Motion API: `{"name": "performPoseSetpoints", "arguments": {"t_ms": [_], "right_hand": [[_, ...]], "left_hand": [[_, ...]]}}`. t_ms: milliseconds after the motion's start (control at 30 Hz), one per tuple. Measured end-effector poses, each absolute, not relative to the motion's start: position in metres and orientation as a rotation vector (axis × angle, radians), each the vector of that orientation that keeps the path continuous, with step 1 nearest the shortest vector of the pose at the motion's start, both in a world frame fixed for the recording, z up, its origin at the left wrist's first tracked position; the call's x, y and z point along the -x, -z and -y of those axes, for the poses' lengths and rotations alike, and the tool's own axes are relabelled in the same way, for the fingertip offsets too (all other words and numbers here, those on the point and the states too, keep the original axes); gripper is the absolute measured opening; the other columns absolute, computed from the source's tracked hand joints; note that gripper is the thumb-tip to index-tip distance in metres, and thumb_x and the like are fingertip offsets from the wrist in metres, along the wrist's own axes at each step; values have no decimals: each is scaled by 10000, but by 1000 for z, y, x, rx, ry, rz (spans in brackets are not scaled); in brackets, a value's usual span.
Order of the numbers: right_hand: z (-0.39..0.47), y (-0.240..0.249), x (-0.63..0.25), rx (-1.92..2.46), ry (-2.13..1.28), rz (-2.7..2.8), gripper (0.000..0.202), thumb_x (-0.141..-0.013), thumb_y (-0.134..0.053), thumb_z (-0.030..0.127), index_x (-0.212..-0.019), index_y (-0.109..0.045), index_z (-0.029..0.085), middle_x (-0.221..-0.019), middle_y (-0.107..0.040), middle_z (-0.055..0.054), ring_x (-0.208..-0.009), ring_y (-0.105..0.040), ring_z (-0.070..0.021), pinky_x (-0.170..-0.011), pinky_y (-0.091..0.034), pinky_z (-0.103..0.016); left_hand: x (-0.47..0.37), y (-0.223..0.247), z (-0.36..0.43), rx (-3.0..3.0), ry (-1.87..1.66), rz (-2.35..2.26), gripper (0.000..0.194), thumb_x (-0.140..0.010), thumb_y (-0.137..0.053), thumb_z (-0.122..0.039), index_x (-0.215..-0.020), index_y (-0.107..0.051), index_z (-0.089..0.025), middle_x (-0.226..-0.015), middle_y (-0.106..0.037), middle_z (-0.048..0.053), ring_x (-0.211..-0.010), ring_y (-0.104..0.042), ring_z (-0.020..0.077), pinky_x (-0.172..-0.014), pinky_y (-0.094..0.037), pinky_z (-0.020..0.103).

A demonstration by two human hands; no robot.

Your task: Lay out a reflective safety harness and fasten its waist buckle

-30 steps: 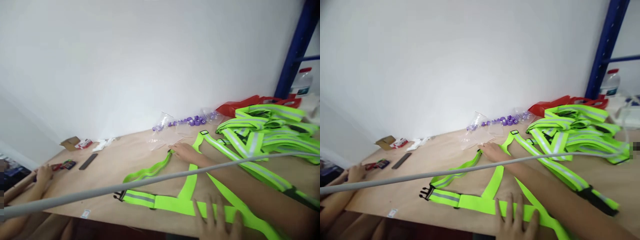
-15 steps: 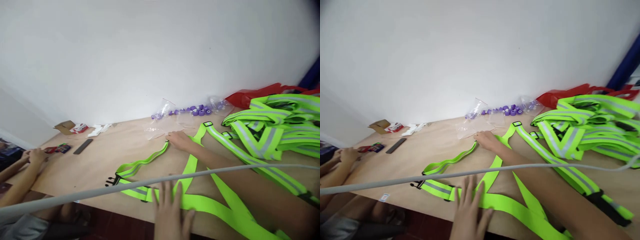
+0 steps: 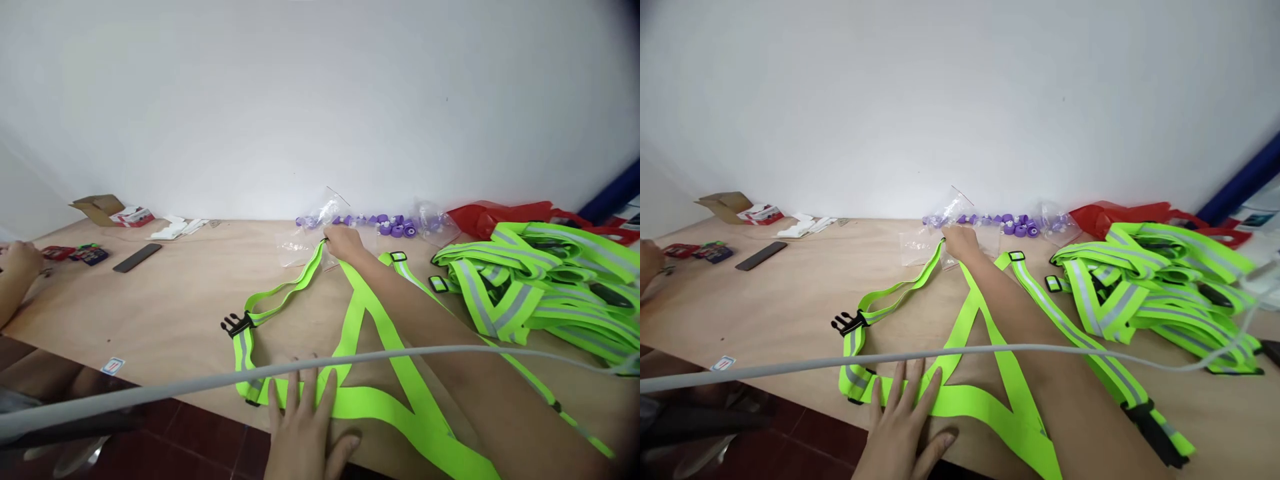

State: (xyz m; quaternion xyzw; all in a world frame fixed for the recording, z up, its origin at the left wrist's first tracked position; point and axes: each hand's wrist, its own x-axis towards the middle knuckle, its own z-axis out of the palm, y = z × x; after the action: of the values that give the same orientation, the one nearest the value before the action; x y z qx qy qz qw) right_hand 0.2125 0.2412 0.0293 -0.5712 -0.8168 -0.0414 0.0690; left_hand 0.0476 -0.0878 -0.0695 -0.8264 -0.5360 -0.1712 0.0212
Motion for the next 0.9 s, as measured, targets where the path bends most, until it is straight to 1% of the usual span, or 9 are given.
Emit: {"name": "performPoseSetpoints", "arguments": {"t_ms": [100,167,233,367,400,500,600,700,900], "right_hand": [[-236,-26,-211,1711,103,2483,271,-955,-496,153,-1146,-687,173,-1149,-712,-152,-1007,-673,-272,-797,-471,-325],[-227,-28,-209,1670,100,2498,288,-966,-482,160,-1182,-673,165,-1193,-690,-164,-1030,-662,-278,-806,-480,-336],[-211,-33,-202,1582,108,2518,310,-986,-463,182,-1236,-646,156,-1256,-658,-178,-1094,-634,-292,-836,-484,-355],[-150,-39,-175,1264,84,2633,285,-1012,-481,248,-1244,-638,198,-1278,-656,-133,-1134,-609,-268,-918,-475,-371],[-129,-35,-167,1123,54,2688,276,-1016,-490,267,-1248,-634,223,-1273,-665,-102,-1125,-615,-246,-927,-477,-362],[-65,-11,-145,548,-85,2827,255,-999,-546,333,-1184,-654,194,-1232,-698,-113,-1126,-628,-273,-954,-484,-420],[-20,15,-135,318,-97,2840,410,-973,-607,415,-1300,-601,167,-1407,-624,-143,-1258,-579,-301,-992,-481,-437],[-4,28,-137,303,-127,2833,460,-1015,-545,433,-1389,-542,164,-1529,-535,-130,-1379,-495,-294,-1093,-426,-465],[-5,35,-138,328,-146,2796,250,-1026,-515,293,-1217,-635,186,-1383,-656,-112,-1264,-591,-245,-1089,-444,-420]], "left_hand": [[-16,39,76,2570,966,1797,438,-1013,-530,-395,-1442,-573,-320,-1408,-648,83,-1270,-624,310,-1015,-543,469],[21,19,57,2287,1223,1960,333,-1011,-513,-384,-1285,-664,-268,-1273,-715,89,-1165,-675,276,-971,-558,398],[60,8,32,1947,1176,2175,393,-961,-535,-475,-1232,-678,-229,-1225,-720,109,-1124,-674,316,-944,-552,429],[114,11,-9,1736,941,2565,688,-835,-551,-599,-1355,-602,-151,-1273,-678,159,-1072,-677,338,-917,-537,436],[120,15,-15,1704,912,2619,744,-805,-568,-616,-1367,-590,-129,-1284,-666,180,-1054,-681,342,-902,-536,433],[129,23,-21,1618,892,2681,842,-762,-591,-655,-1366,-563,-68,-1259,-656,228,-1055,-669,370,-861,-523,430],[131,25,-19,1677,885,2710,600,-773,-591,-633,-1099,-678,-138,-962,-735,127,-903,-690,324,-736,-502,356],[132,21,-17,1740,910,2704,369,-777,-586,-576,-811,-641,-213,-724,-693,30,-740,-663,256,-631,-442,293],[130,9,-11,1636,1008,2623,307,-778,-558,-534,-735,-520,-233,-656,-608,4,-672,-601,222,-606,-395,281]]}}
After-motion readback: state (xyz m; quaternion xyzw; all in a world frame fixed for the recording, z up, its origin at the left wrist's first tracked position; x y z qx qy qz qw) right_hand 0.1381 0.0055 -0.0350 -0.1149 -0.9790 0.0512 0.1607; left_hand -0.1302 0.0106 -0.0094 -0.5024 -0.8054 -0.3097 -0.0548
